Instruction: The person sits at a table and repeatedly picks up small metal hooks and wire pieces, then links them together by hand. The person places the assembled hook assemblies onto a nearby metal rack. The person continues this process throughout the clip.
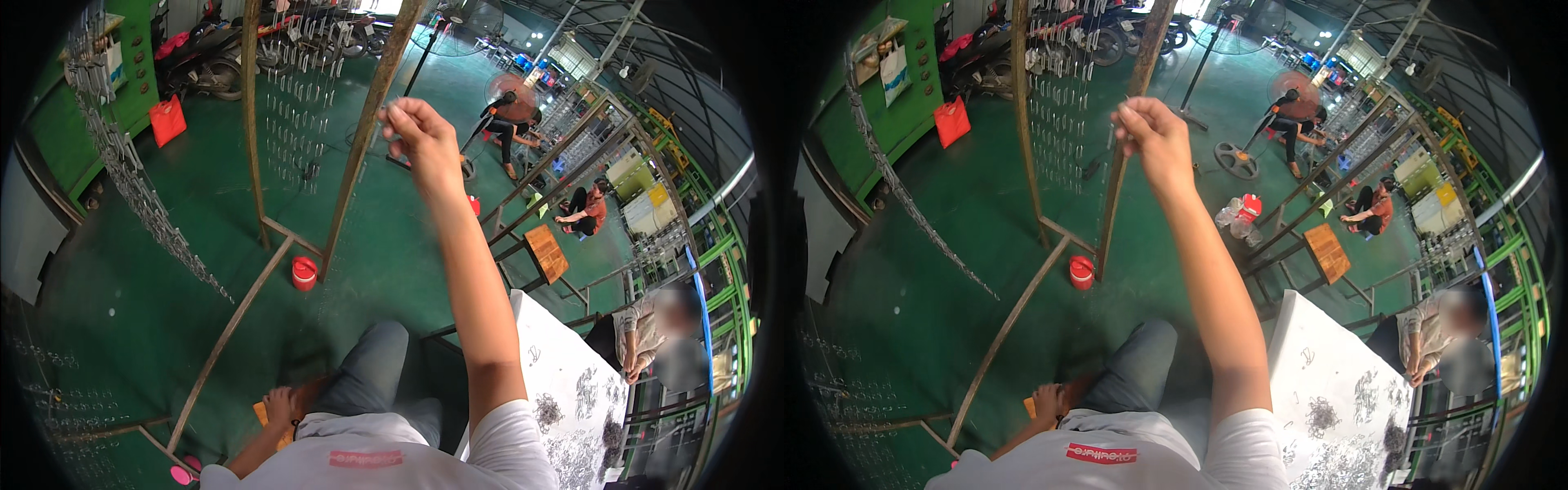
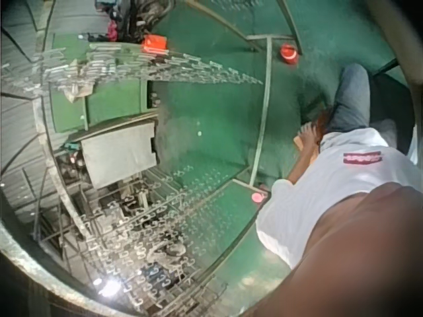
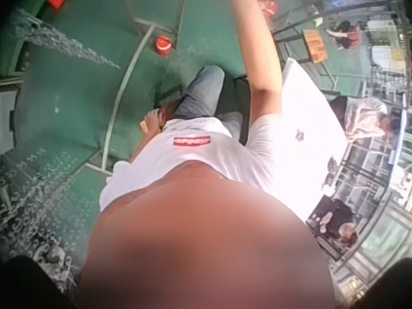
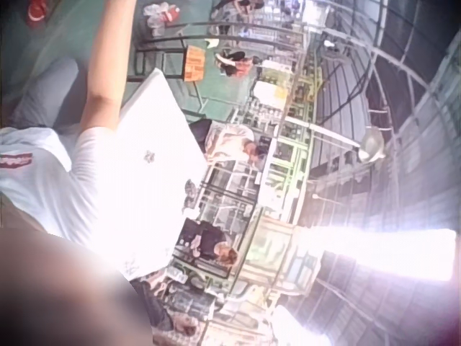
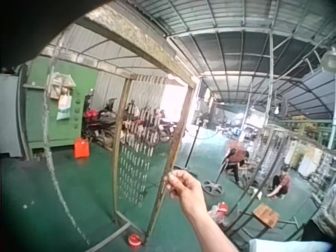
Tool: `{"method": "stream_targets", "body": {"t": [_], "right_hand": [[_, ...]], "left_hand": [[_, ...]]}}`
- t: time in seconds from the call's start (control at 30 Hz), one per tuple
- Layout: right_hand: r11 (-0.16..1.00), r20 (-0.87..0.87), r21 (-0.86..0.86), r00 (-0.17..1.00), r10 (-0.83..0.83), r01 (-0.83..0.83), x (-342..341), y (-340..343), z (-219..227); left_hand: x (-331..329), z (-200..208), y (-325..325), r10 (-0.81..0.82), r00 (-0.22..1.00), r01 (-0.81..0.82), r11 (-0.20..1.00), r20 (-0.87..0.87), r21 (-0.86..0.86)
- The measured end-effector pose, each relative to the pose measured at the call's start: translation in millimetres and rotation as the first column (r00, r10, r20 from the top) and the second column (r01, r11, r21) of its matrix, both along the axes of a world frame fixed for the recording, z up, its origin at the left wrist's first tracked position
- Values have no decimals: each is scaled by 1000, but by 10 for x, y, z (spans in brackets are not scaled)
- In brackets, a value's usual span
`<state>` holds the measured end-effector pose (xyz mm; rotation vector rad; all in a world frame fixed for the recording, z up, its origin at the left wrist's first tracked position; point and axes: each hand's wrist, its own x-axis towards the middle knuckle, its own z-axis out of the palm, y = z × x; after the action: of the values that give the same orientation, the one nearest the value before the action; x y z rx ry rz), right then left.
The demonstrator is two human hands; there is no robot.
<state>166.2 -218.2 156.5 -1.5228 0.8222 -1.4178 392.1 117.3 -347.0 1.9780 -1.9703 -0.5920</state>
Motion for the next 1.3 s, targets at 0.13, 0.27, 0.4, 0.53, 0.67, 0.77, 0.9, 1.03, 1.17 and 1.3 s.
{"method": "stream_targets", "body": {"t": [0.13,0.27,0.4,0.53,0.67,0.77,0.9,1.03,1.17,1.3], "right_hand": [[998,-35,-61,999,22,-25,276,-171,269],[994,-19,-87,998,57,-58,749,-350,536],[968,22,-60,969,244,-243,1144,-540,843],[943,30,-35,943,332,-331,1571,-715,1111],[925,-28,-61,927,373,-374,1964,-888,1344],[921,-56,-103,927,371,-375,2220,-1079,1486],[863,-82,-142,875,478,-485,2550,-1364,1647],[796,-100,-163,812,575,-583,2851,-1574,1833],[788,-89,-183,808,582,-588,3171,-1720,2031],[747,-94,-215,775,625,-629,3496,-1850,2169]], "left_hand": [[8,-273,96,-40,998,47,986,49,-161],[-67,-180,56,-2,978,52,971,210,-233],[-116,-18,74,43,993,-21,980,111,-196],[-121,87,63,52,993,-39,992,108,-117],[-130,64,53,48,979,-40,998,198,-41],[-124,-59,50,54,980,-40,996,194,-76],[-77,-185,69,-21,941,59,993,338,-101],[-109,-174,80,-7,951,32,997,308,-76],[-124,-164,76,-41,951,38,999,306,13],[-125,-183,69,-42,969,31,998,242,50]]}}
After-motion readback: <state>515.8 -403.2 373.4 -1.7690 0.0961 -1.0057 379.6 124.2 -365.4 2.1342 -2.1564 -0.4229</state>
